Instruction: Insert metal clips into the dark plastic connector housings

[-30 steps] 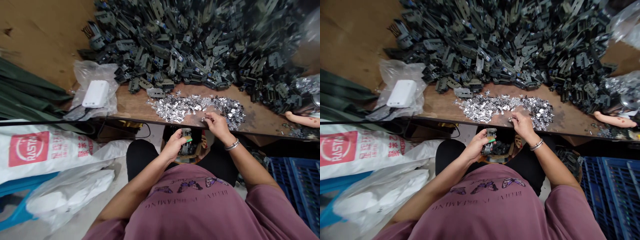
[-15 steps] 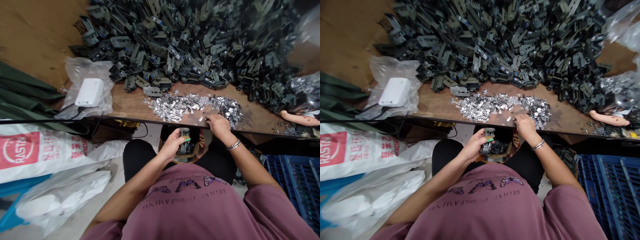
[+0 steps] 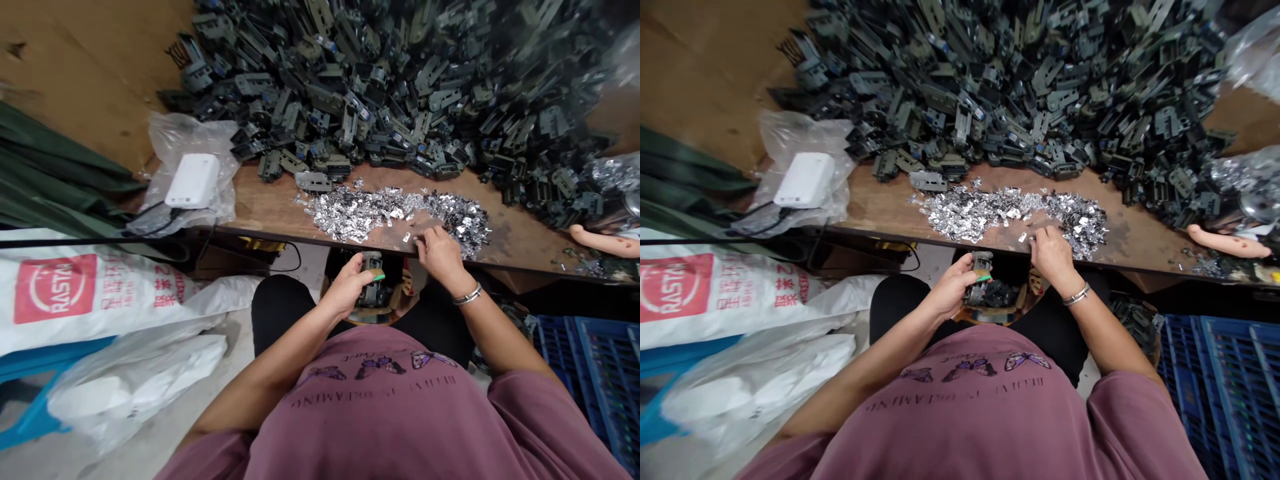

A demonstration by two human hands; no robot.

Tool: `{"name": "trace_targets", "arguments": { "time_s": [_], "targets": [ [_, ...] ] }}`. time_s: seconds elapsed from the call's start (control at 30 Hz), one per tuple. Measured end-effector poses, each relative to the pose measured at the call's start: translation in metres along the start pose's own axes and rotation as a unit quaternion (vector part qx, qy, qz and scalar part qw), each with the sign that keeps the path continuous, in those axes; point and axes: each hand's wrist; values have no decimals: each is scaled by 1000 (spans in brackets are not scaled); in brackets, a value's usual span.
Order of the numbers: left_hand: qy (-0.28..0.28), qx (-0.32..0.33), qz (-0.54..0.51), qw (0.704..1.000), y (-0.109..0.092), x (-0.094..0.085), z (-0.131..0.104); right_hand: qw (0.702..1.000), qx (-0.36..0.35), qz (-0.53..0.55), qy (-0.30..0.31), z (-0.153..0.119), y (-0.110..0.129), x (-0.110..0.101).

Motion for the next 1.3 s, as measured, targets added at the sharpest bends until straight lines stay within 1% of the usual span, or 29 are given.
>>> {"name": "trace_targets", "arguments": {
  "time_s": [0.1, 0.17, 0.2, 0.23, 0.3, 0.33, 0.4, 0.47, 0.5, 0.57, 0.67, 0.8, 0.9, 1.0, 1.07, 1.17, 1.23, 1.3],
  "targets": [
    [-3, -2, 8, 1000, 0, -1, -1, 999, 12, -10, 40, 1, -4, 3],
    [-4, 1, 10, 1000, -1, -1, -1, 999, 8, -4, 50, 2, -8, 4],
    [-3, 4, 9, 1000, -1, -1, -2, 999, 6, 9, 37, 2, -9, 3],
    [-1, 8, 9, 1000, -1, 0, -2, 999, 6, 33, 12, 1, -7, 2],
    [6, 16, 8, 1000, -2, 2, -3, 992, -2, 116, -56, -1, 1, -4],
    [10, 20, 8, 1000, -3, 3, -4, 981, -12, 172, -92, -3, 9, -7],
    [18, 23, 5, 1000, -3, 6, -5, 948, -28, 282, -144, -8, 28, -11],
    [22, 24, 7, 999, -3, 7, -6, 921, -25, 350, -167, -13, 48, -13],
    [21, 26, 13, 999, -3, 8, -6, 915, -22, 365, -172, -14, 57, -12],
    [19, 38, 37, 998, -2, 7, -7, 910, -30, 371, -181, -16, 71, -10],
    [4, 70, 85, 994, -2, 6, -9, 904, -76, 371, -197, -14, 80, -6],
    [-36, 104, 137, 984, -3, 5, -13, 889, -112, 382, -227, -10, 82, -4],
    [-68, 114, 171, 976, -3, 6, -15, 890, -119, 367, -243, -11, 84, -3],
    [-95, 119, 206, 967, -1, 7, -15, 880, -136, 352, -288, -12, 87, -2],
    [-103, 123, 224, 961, 0, 6, -15, 870, -143, 351, -315, -13, 89, -2],
    [-98, 126, 234, 959, 2, 5, -14, 862, -138, 360, -330, -14, 89, -1],
    [-95, 127, 243, 957, 2, 5, -13, 863, -139, 359, -327, -15, 88, -1],
    [-112, 136, 280, 944, 3, 5, -14, 871, -147, 340, -321, -16, 88, 2]
  ]
}}
Point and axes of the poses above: each hand's wrist, its own z-axis towards the middle knuckle, its own x-axis out of the palm, y = z × x, and after that the axes turned 14 degrees about -x, right-handed
